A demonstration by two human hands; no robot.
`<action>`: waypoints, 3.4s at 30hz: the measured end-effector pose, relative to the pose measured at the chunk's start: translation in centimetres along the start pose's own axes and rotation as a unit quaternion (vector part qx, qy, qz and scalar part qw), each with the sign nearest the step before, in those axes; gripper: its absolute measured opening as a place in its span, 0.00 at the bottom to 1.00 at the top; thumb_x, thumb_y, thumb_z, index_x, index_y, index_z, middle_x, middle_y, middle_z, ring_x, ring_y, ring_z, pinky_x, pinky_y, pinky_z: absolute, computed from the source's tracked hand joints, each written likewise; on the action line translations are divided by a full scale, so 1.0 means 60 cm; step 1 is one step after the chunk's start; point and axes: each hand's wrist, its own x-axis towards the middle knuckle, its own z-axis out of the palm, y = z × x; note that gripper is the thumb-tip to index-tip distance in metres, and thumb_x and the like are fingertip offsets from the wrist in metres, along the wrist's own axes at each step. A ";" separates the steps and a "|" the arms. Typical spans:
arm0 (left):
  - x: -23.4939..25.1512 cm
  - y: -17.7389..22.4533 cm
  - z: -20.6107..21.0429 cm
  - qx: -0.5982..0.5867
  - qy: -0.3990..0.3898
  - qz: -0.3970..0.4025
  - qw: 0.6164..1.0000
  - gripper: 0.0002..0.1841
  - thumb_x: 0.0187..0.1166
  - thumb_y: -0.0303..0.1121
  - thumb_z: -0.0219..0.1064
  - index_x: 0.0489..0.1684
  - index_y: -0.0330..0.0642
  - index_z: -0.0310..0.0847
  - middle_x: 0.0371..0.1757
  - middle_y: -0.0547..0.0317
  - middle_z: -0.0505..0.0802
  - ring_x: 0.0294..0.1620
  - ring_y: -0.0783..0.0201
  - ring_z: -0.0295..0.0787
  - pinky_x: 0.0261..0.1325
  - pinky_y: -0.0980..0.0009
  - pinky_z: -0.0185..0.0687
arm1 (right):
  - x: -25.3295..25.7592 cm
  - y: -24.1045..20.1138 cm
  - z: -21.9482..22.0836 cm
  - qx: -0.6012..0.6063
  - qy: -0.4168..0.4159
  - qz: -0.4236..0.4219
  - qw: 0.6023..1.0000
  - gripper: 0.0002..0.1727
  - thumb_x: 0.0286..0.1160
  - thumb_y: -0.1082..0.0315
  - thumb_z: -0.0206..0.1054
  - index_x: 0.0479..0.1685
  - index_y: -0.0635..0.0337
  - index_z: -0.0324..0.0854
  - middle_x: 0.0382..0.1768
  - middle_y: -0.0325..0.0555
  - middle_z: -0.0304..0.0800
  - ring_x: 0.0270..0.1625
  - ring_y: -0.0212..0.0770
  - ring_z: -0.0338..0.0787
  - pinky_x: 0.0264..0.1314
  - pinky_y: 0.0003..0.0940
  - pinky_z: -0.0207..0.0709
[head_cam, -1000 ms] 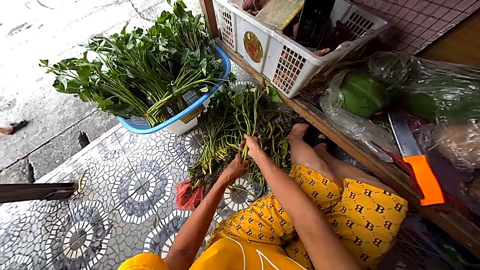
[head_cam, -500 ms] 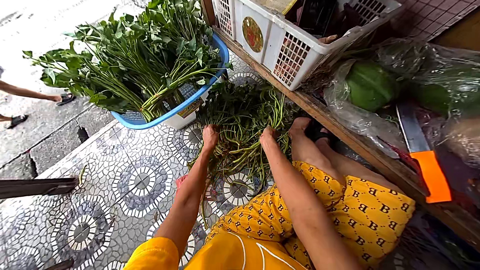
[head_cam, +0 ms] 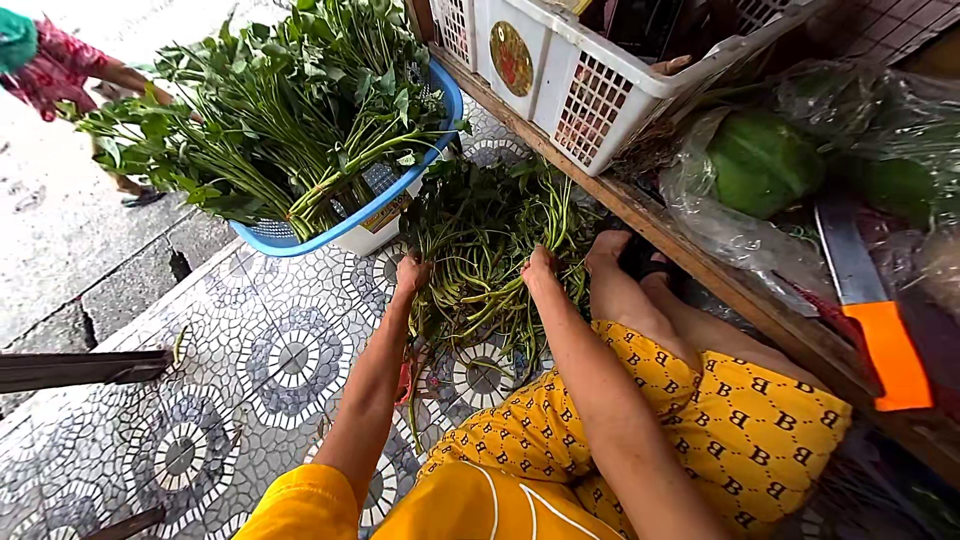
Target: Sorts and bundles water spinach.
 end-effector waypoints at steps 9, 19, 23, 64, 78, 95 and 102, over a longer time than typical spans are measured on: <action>-0.072 0.039 0.001 0.151 0.033 0.041 0.987 0.21 0.88 0.40 0.59 0.68 0.33 0.83 0.73 0.28 0.81 0.78 0.28 0.72 0.73 0.29 0.66 | -0.023 -0.013 0.005 0.100 -0.072 0.000 0.992 0.13 0.90 0.65 0.58 0.65 0.58 0.68 0.35 0.41 0.65 0.24 0.33 0.70 0.25 0.27 0.71; -0.141 0.079 -0.052 -0.059 -0.083 0.088 0.991 0.18 0.94 0.33 0.51 0.69 0.28 0.77 0.53 0.40 0.92 0.52 0.53 0.91 0.65 0.54 0.82 | -0.030 0.016 0.006 0.039 -0.096 -0.016 0.994 0.16 0.92 0.59 0.58 0.64 0.60 0.68 0.33 0.41 0.65 0.23 0.34 0.68 0.26 0.28 0.70; -0.169 0.093 -0.080 -0.259 -0.007 0.151 0.954 0.16 0.92 0.31 0.54 0.73 0.35 0.73 0.46 0.50 0.91 0.38 0.65 0.90 0.49 0.65 0.88 | -0.032 0.029 0.005 -0.012 -0.090 -0.038 0.995 0.23 0.91 0.59 0.60 0.74 0.64 0.65 0.37 0.46 0.69 0.27 0.35 0.71 0.29 0.29 0.71; -0.187 0.229 0.010 -0.115 -0.001 0.258 0.959 0.20 0.93 0.36 0.53 0.75 0.37 0.77 0.50 0.45 0.92 0.38 0.54 0.90 0.47 0.54 0.86 | -0.003 0.010 -0.007 -0.015 -0.089 -0.010 0.996 0.18 0.94 0.58 0.55 0.60 0.67 0.72 0.31 0.43 0.66 0.22 0.35 0.68 0.26 0.28 0.71; -0.215 0.197 0.134 0.210 -0.093 0.195 0.954 0.23 0.94 0.41 0.46 0.75 0.43 0.80 0.73 0.41 0.86 0.67 0.39 0.87 0.67 0.40 0.78 | 0.000 0.037 0.001 -0.011 -0.122 -0.038 0.992 0.25 0.96 0.57 0.52 0.72 0.73 0.70 0.52 0.61 0.86 0.51 0.48 0.86 0.59 0.44 0.78; 0.006 0.003 0.000 -0.003 -0.051 0.033 0.998 0.23 0.80 0.38 0.72 0.66 0.30 0.82 0.62 0.30 0.89 0.67 0.37 0.84 0.74 0.39 0.72 | 0.003 0.013 -0.004 0.072 0.029 -0.043 0.996 0.24 0.94 0.51 0.54 0.69 0.65 0.69 0.41 0.49 0.69 0.32 0.41 0.72 0.37 0.37 0.73; -0.110 0.088 -0.070 -0.043 0.117 0.253 0.959 0.20 0.88 0.35 0.62 0.71 0.31 0.79 0.59 0.30 0.88 0.60 0.37 0.86 0.67 0.39 0.76 | -0.004 0.007 -0.001 0.119 -0.001 -0.036 0.992 0.19 0.92 0.53 0.59 0.64 0.60 0.70 0.35 0.43 0.66 0.26 0.37 0.69 0.30 0.32 0.72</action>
